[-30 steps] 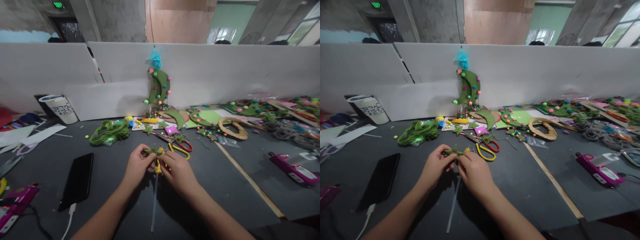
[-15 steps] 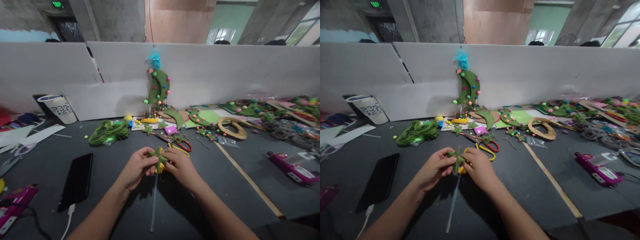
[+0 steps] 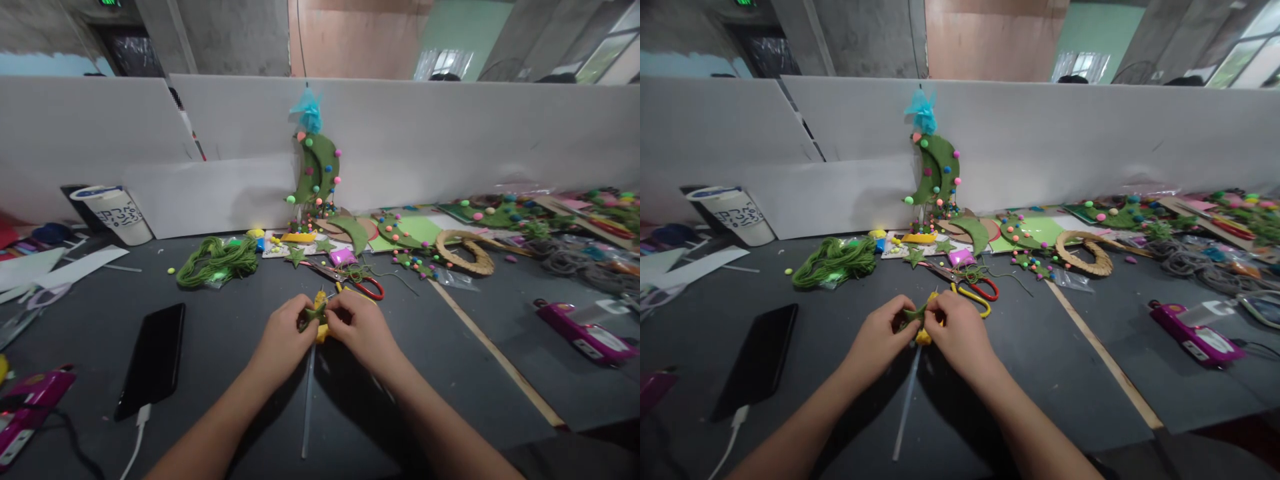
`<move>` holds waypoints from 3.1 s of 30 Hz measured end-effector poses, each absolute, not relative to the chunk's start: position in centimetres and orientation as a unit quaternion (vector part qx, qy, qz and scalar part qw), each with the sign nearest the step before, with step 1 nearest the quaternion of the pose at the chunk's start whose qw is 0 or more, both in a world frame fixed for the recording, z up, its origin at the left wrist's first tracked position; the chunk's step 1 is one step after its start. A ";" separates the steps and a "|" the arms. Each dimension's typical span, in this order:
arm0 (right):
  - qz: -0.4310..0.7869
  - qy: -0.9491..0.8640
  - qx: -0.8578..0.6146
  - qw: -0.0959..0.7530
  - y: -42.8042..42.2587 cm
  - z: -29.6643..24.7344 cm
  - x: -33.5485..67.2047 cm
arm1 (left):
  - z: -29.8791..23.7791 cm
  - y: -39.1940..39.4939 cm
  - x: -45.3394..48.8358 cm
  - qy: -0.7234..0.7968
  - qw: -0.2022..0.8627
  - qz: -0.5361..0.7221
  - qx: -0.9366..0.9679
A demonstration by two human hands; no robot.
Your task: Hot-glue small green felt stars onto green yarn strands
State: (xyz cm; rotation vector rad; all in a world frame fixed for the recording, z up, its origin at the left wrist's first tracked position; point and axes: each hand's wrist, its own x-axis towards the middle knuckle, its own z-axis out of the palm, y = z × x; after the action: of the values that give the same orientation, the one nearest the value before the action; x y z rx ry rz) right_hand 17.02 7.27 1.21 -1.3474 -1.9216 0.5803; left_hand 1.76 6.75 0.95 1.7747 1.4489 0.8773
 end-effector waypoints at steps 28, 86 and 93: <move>0.200 -0.816 -0.399 0.368 7.0 1.3 17.4 | 2.2 7.5 0.4 0.402 0.712 0.410 0.406; 0.437 -0.689 -0.433 0.383 7.5 2.4 18.1 | 1.8 6.7 1.7 0.351 0.731 0.419 0.409; 0.329 -0.703 -0.462 0.430 6.7 1.2 16.1 | 1.2 6.4 2.6 0.386 0.698 0.463 0.386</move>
State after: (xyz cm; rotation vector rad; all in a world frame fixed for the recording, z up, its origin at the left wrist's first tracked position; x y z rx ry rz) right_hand 16.14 6.72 1.20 -1.1533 -1.7529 0.8202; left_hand 2.59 6.35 1.16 0.8609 0.8601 1.0312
